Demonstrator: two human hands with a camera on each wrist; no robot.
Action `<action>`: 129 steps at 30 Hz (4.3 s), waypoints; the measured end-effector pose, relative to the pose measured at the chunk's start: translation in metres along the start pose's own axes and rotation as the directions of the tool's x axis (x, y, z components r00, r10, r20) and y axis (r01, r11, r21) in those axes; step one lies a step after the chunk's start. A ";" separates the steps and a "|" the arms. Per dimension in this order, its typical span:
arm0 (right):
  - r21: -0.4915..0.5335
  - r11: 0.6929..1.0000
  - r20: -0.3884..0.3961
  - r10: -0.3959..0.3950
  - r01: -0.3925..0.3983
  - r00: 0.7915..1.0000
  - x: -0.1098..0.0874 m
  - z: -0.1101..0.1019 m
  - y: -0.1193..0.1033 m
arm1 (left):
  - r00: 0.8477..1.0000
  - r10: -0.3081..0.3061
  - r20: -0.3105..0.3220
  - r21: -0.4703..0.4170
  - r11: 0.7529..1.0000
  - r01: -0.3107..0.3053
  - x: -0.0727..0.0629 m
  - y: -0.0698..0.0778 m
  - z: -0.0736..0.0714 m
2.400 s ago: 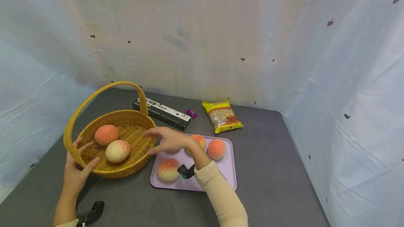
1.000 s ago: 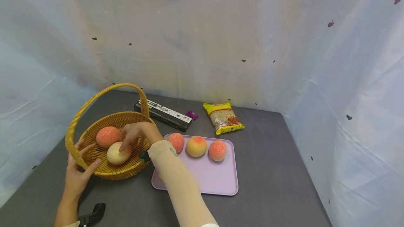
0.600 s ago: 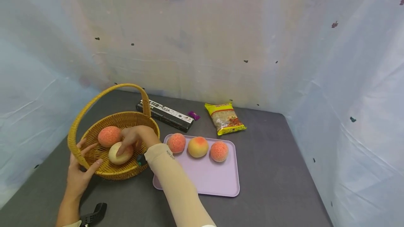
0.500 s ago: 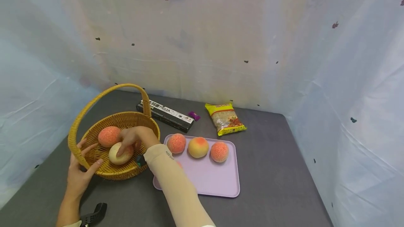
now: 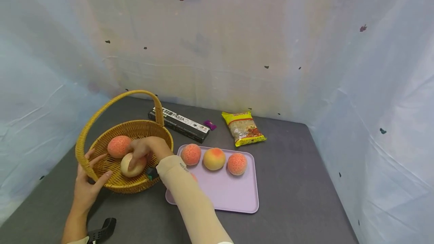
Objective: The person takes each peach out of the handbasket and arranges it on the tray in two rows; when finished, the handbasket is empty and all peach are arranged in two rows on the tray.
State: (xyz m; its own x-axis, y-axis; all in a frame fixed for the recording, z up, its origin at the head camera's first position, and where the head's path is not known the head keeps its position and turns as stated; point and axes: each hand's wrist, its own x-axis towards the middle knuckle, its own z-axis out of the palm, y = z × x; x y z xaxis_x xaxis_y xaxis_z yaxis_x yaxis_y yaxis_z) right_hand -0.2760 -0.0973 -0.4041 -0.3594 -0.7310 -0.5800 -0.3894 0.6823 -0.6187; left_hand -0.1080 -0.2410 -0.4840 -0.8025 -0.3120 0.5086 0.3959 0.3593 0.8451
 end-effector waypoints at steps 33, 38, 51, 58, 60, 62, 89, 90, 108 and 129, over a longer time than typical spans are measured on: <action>-0.150 0.940 -0.289 -0.338 0.306 0.896 -0.029 -0.020 0.017 | 0.999 -0.033 0.027 -0.025 0.999 0.034 0.003 -0.004 -0.002; -0.135 0.933 -0.274 -0.358 0.333 0.892 -0.044 -0.026 0.017 | 1.000 -0.009 0.021 -0.036 0.999 0.010 0.003 -0.004 0.000; -0.163 0.916 -0.282 -0.399 0.366 0.873 -0.098 -0.032 0.032 | 0.999 -0.029 0.017 -0.020 0.999 0.030 0.001 -0.003 0.001; -0.172 0.911 -0.286 -0.409 0.374 0.866 -0.133 -0.031 0.044 | 0.999 -0.041 0.026 -0.030 0.999 0.042 0.002 -0.005 -0.001; -0.173 0.913 -0.292 -0.405 0.368 0.867 -0.142 -0.029 0.049 | 0.999 -0.038 0.027 -0.032 0.999 0.039 0.003 -0.006 -0.001; -0.164 0.920 -0.302 -0.391 0.357 0.870 -0.150 -0.025 0.056 | 0.999 -0.044 0.028 -0.030 0.999 0.045 0.004 -0.006 -0.001; -0.106 0.959 -0.441 -0.283 0.264 0.852 -0.235 0.050 0.158 | 0.998 -0.058 0.005 -0.042 0.997 0.058 0.001 -0.003 0.000; -0.097 0.960 -0.439 -0.278 0.262 0.854 -0.235 0.052 0.160 | 0.998 -0.056 0.005 -0.042 0.998 0.056 0.002 -0.003 0.000; -0.075 0.958 -0.399 -0.282 0.276 0.872 -0.229 0.080 0.183 | 0.999 -0.047 0.000 -0.031 0.998 0.046 0.002 -0.006 0.000; -0.122 0.963 -0.359 -0.269 0.241 0.894 -0.221 0.090 0.188 | 0.999 -0.025 -0.021 -0.010 1.000 0.025 0.003 -0.003 0.001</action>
State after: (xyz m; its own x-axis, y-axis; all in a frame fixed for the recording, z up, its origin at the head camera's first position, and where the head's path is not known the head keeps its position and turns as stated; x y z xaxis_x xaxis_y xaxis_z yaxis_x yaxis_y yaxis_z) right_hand -0.1932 0.1925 -0.4401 -0.5210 -0.8381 -0.1617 -0.5648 0.4805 -0.6709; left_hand -0.1118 -0.2418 -0.4853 -0.8023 -0.3395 0.4909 0.3805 0.3427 0.8589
